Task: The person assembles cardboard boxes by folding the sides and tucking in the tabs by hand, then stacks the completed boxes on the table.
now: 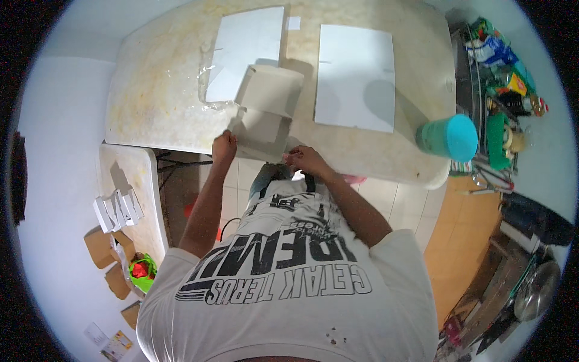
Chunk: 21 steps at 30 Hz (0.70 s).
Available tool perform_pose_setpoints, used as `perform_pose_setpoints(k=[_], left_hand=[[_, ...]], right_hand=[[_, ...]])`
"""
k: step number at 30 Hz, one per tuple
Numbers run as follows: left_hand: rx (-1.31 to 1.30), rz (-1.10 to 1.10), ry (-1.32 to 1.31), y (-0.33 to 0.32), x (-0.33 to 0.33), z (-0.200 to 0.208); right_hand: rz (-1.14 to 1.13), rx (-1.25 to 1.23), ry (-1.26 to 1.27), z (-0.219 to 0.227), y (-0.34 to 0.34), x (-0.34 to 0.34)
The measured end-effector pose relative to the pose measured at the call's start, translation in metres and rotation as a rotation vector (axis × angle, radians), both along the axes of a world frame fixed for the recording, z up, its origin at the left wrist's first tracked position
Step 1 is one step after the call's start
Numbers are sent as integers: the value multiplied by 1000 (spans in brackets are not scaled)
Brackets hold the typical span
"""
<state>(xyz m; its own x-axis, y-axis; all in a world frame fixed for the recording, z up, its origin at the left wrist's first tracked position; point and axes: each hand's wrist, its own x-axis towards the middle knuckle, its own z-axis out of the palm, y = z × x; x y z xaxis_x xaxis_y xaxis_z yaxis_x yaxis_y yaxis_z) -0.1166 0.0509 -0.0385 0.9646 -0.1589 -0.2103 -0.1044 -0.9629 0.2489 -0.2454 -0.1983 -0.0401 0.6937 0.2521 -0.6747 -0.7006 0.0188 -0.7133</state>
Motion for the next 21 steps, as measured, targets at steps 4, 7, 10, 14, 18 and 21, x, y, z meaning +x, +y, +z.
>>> perform_pose_setpoints(k=[4,7,10,14,18,21], left_hand=[[26,-96,-842,-58,-36,51],[-354,-61,-227,-85,-59,42],[-367,-187,232,-81,-58,19],[-324,-398,460,-85,-51,7],[-423,-337,617,-78,-36,-7],[-566,-123,703,-87,-37,-2]], right_hand=[[-215,-6,-154,-6,-8,3],[-110,-82,-172,-4,-6,8],[120,-258,-238,-17,-4,6],[144,-240,-325,-30,-2,4],[91,-449,-337,-16,-5,8],[-85,-455,-342,-12,-10,2]])
